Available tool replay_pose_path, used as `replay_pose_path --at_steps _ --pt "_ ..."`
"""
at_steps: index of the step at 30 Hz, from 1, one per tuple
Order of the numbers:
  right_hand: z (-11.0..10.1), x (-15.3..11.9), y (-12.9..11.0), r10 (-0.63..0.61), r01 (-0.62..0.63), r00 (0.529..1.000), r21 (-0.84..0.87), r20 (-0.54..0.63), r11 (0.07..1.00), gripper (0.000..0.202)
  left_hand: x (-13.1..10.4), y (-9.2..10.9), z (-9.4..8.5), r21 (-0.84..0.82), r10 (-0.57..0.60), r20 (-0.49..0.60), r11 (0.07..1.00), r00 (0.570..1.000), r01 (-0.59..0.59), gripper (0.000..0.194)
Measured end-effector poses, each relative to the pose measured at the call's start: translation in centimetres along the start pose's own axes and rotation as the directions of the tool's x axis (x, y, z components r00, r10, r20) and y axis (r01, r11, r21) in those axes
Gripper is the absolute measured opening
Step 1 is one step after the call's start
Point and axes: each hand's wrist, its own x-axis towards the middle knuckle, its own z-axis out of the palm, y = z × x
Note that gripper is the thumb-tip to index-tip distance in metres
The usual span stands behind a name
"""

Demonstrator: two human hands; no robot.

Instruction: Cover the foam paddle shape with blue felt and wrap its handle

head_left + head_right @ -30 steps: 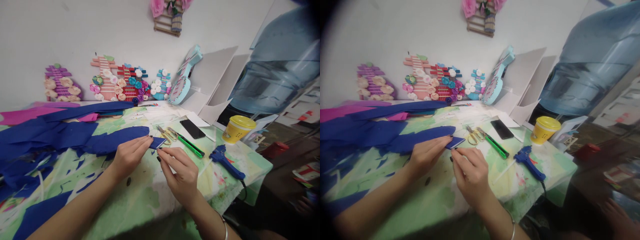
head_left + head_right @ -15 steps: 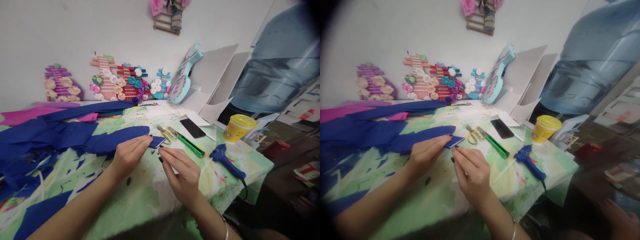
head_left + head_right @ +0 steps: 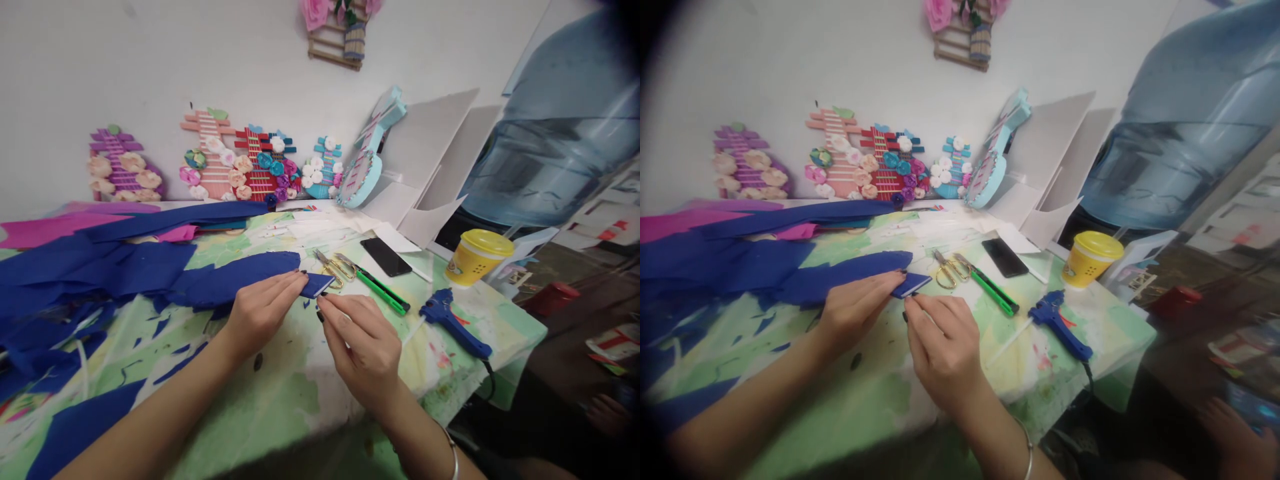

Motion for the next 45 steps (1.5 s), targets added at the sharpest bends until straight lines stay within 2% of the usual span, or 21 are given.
replay_pose_path --at_steps 4,6,9,11,22,29,34,41,45 --pt "0.0 0.0 -0.1 0.038 -0.039 0.999 0.038 0.007 0.999 0.027 -0.1 -0.1 0.1 0.011 0.000 -0.005 1.000 1.000 0.000 0.031" --pt "0.1 0.0 -0.2 0.138 -0.137 0.990 0.109 0.001 0.985 0.022 -0.1 -0.1 0.0 0.012 -0.008 -0.001 1.000 1.000 0.008 0.032" --pt "0.3 0.1 -0.5 0.307 -0.303 0.952 0.182 0.004 0.936 0.010 -0.1 -0.1 0.0 0.003 -0.014 0.010 1.000 1.000 0.014 0.031" --pt "0.6 0.2 -0.7 0.362 -0.356 0.932 0.205 0.007 0.912 0.008 -0.1 0.0 0.0 0.007 -0.009 0.010 1.000 1.000 0.009 0.030" --pt "2.1 0.6 -0.8 0.486 -0.455 0.872 0.275 -0.055 0.847 0.009 -0.3 0.0 0.0 -0.010 -0.001 -0.001 1.000 1.000 0.001 0.031" --pt "2.2 0.6 -0.3 0.579 -0.535 0.815 0.426 0.032 0.729 0.005 -0.1 0.1 0.0 -0.016 -0.006 -0.007 1.000 1.000 0.006 0.030" --pt "2.1 0.7 0.1 0.613 -0.574 0.786 0.457 0.076 0.680 0.005 -0.1 0.0 0.1 -0.021 -0.016 -0.019 1.000 1.000 0.015 0.031" --pt "1.9 0.6 0.1 0.595 -0.557 0.800 0.455 0.072 0.695 0.004 -0.1 0.0 0.0 -0.011 -0.018 -0.017 1.000 1.000 0.018 0.030" --pt "1.4 0.4 -0.2 0.522 -0.484 0.852 0.406 0.020 0.775 0.007 0.0 0.0 -0.2 0.006 -0.012 -0.002 1.000 1.000 0.012 0.029"
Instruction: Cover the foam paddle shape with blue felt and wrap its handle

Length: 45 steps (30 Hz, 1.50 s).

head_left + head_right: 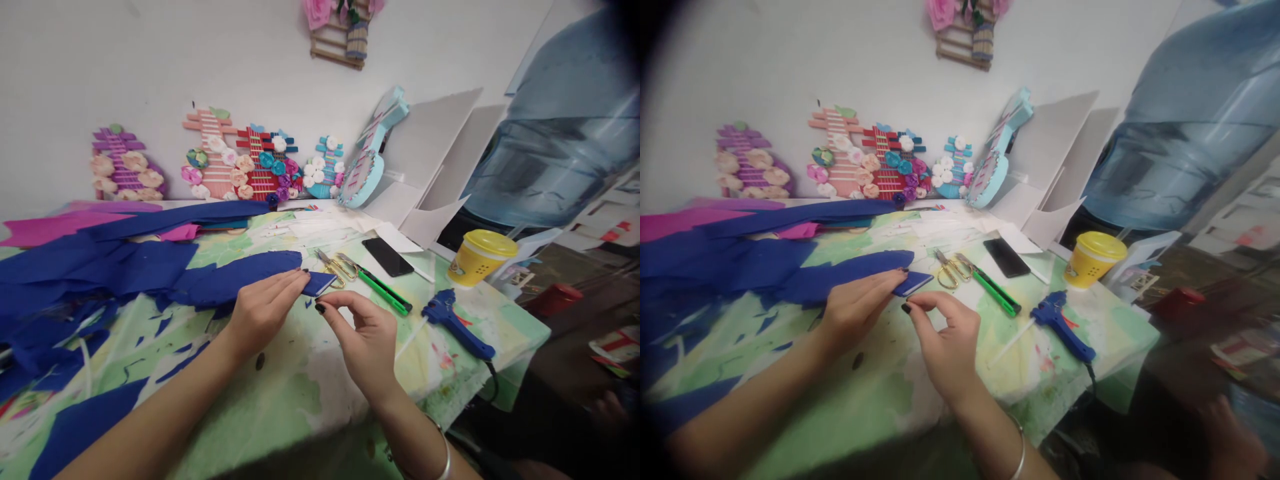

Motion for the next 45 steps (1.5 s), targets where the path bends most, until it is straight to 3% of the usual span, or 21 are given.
replay_pose_path --at_steps 5,9,30,40,45 --pt "-0.19 -0.48 -0.54 -0.261 0.260 0.965 -0.155 0.015 0.953 0.020 -0.03 0.04 0.16 -0.012 -0.016 -0.015 1.000 1.000 0.016 0.031" --pt "-0.07 -0.63 -0.44 -0.347 0.345 0.938 -0.185 0.025 0.920 0.023 -0.12 0.01 0.29 -0.025 -0.021 -0.007 0.999 1.000 0.020 0.033" --pt "-0.35 -0.53 -0.49 -0.329 0.331 0.943 -0.166 0.040 0.929 0.024 0.01 0.03 0.15 -0.016 -0.016 -0.004 1.000 1.000 0.016 0.032" --pt "0.13 -0.38 -0.13 -0.407 0.418 0.908 -0.245 0.096 0.875 0.025 -0.10 -0.02 0.24 -0.025 -0.014 0.001 1.000 1.000 0.014 0.033" --pt "-0.12 -0.51 -0.31 -0.422 0.422 0.905 -0.232 0.052 0.877 0.035 -0.35 -0.07 0.29 -0.036 -0.010 -0.002 0.999 1.000 0.010 0.034"
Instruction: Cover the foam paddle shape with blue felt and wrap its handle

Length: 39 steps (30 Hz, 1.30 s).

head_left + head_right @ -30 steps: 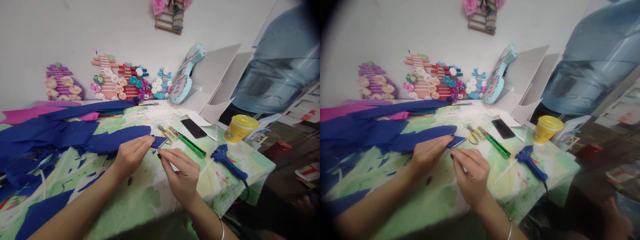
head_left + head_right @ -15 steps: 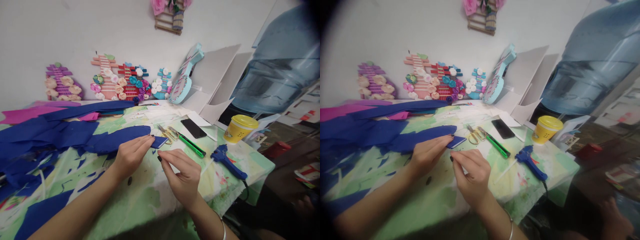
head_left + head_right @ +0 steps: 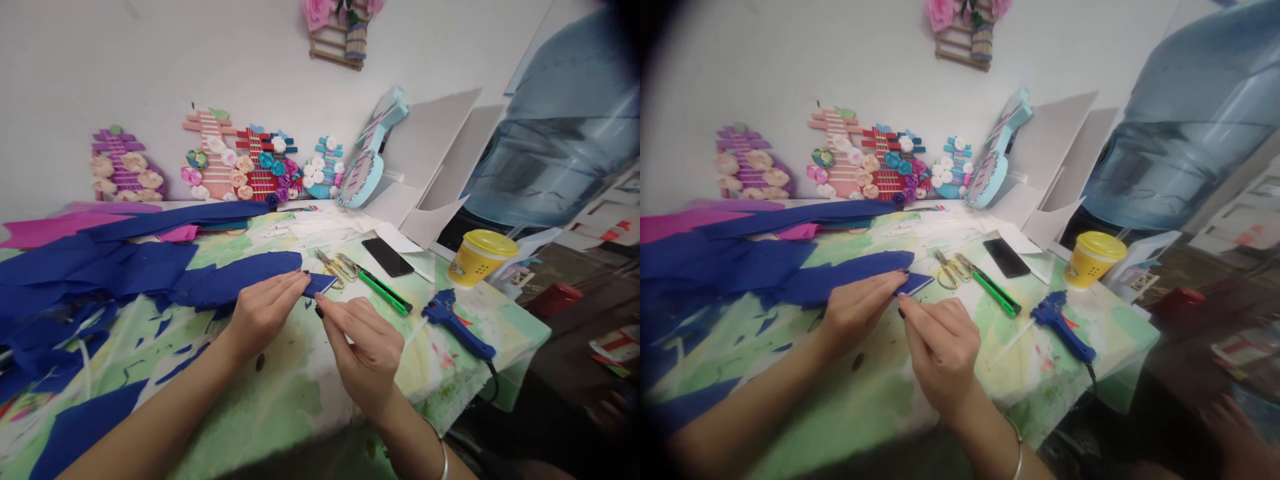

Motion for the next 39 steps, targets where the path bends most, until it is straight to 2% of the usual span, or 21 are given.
replay_pose_path --at_steps 3,6,9,11,13,16,19,22,26,30,32,35,37,39 --pt "-0.5 -0.3 -0.4 0.013 -0.010 0.998 0.054 -0.059 0.999 0.044 0.0 0.0 0.0 0.004 0.000 -0.002 1.000 1.000 0.000 0.034" --pt "-1.1 -0.4 -0.6 0.118 -0.096 0.974 0.117 -0.193 0.989 0.044 0.2 0.1 -0.1 0.015 0.000 -0.005 1.000 1.000 0.000 0.032" --pt "-1.4 0.4 -0.3 0.273 -0.180 0.887 0.265 -0.372 0.947 0.030 0.4 0.2 -0.1 0.030 0.007 -0.006 1.000 1.000 -0.007 0.029" --pt "-1.6 1.1 0.5 0.376 -0.245 0.833 0.339 -0.405 0.908 0.017 0.5 0.2 -0.2 0.039 0.013 -0.005 0.999 1.000 -0.013 0.029" --pt "-1.6 1.5 1.7 0.501 -0.378 0.799 0.371 -0.332 0.848 0.008 0.5 0.2 -0.2 0.045 0.018 -0.009 0.999 1.000 -0.018 0.029" --pt "-1.2 1.4 3.4 0.668 -0.558 0.733 0.449 -0.128 0.698 0.002 0.5 0.2 -0.2 0.051 0.015 -0.012 0.999 1.000 -0.014 0.031" --pt "-0.3 0.7 4.1 0.724 -0.653 0.685 0.510 0.081 0.560 0.008 0.3 0.2 -0.2 0.052 0.001 -0.001 0.999 1.000 -0.001 0.033" --pt "0.6 0.2 3.8 0.732 -0.665 0.669 0.548 0.134 0.507 0.009 0.2 0.1 -0.1 0.057 0.011 -0.005 0.998 1.000 -0.010 0.036" --pt "0.9 0.1 3.4 0.717 -0.643 0.691 0.530 0.090 0.553 0.010 0.3 0.0 -0.1 0.049 0.026 -0.008 0.998 1.000 -0.026 0.035" --pt "0.8 0.0 3.4 0.646 -0.590 0.762 0.377 -0.032 0.714 0.011 0.4 0.2 -0.3 0.032 0.025 0.000 0.999 1.000 -0.025 0.032" --pt "0.7 0.0 3.4 0.548 -0.511 0.831 0.259 -0.097 0.820 0.013 0.3 0.3 -0.3 0.023 0.014 0.004 1.000 1.000 -0.014 0.031" --pt "0.5 0.2 3.4 0.310 -0.304 0.941 0.063 -0.134 0.951 0.019 0.3 0.5 -0.2 0.021 0.016 0.004 1.000 1.000 -0.017 0.032" --pt "0.3 0.2 3.3 0.158 -0.167 0.979 -0.059 -0.130 0.984 0.022 0.3 0.5 -0.1 0.027 0.028 -0.002 0.999 1.000 -0.028 0.033" --pt "0.1 0.3 3.3 0.091 -0.103 0.989 -0.111 -0.114 0.988 0.023 0.3 0.4 -0.1 0.030 0.031 -0.006 0.999 1.000 -0.031 0.033"
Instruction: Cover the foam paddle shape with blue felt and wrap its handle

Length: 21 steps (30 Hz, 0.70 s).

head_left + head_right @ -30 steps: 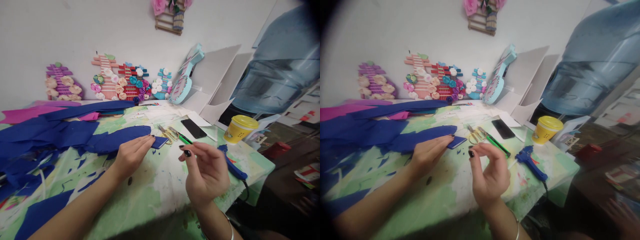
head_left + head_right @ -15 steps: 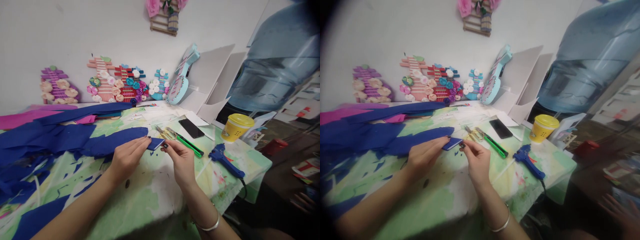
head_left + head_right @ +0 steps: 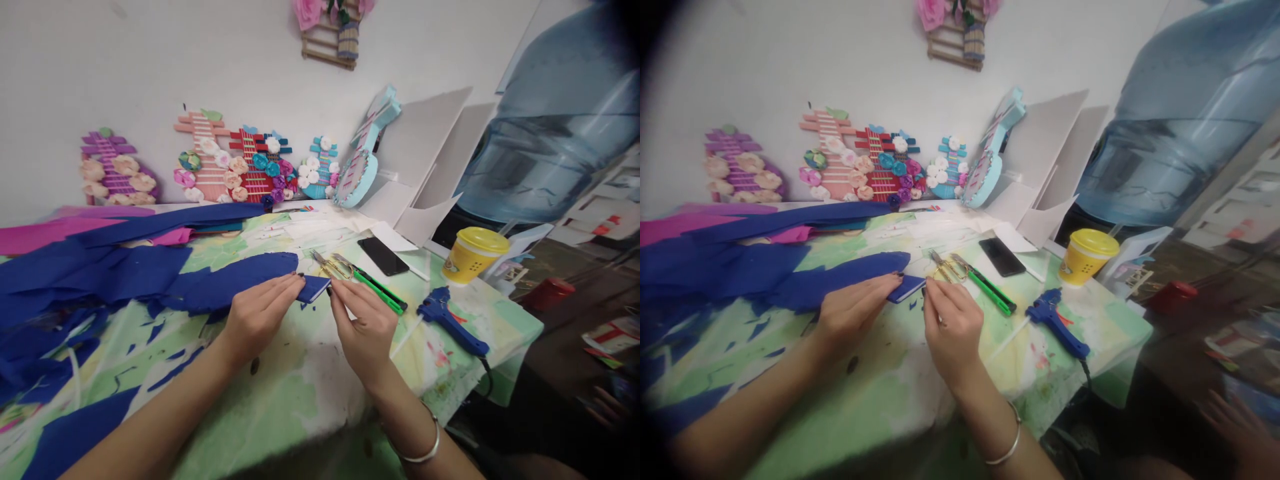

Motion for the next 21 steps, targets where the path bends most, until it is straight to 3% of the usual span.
replay_pose_path --at_steps 2,4,8,10,13,17,21 --pt "-0.3 0.0 0.0 0.063 -0.064 0.998 0.046 0.028 0.997 0.022 0.0 -0.1 0.0 0.001 -0.007 0.010 1.000 1.000 0.007 0.033" --pt "-0.5 -0.1 0.1 0.228 -0.233 0.972 0.131 0.057 0.964 0.020 -0.1 -0.2 -0.1 0.001 -0.009 0.025 1.000 1.000 0.009 0.033" --pt "-0.8 -0.2 0.5 0.514 -0.529 0.848 0.279 0.128 0.802 0.017 -0.3 -0.3 -0.1 0.000 -0.007 0.032 1.000 0.999 0.007 0.033" --pt "-0.8 -0.2 0.8 0.540 -0.575 0.817 0.331 0.202 0.748 0.021 -0.3 -0.2 -0.1 -0.002 -0.007 0.024 1.000 1.000 0.007 0.033" --pt "-0.7 0.1 1.0 0.505 -0.582 0.812 0.356 0.293 0.731 0.026 -0.2 -0.1 0.0 -0.015 -0.022 0.035 1.000 0.999 0.023 0.035" --pt "-0.6 0.4 0.9 0.466 -0.536 0.842 0.322 0.270 0.781 0.013 -0.2 -0.1 0.0 -0.024 -0.031 0.040 0.999 0.999 0.032 0.035" --pt "-0.6 0.1 0.0 0.474 -0.550 0.834 0.358 0.283 0.754 0.020 -0.2 -0.2 0.0 -0.024 -0.015 0.045 1.000 0.999 0.016 0.034"
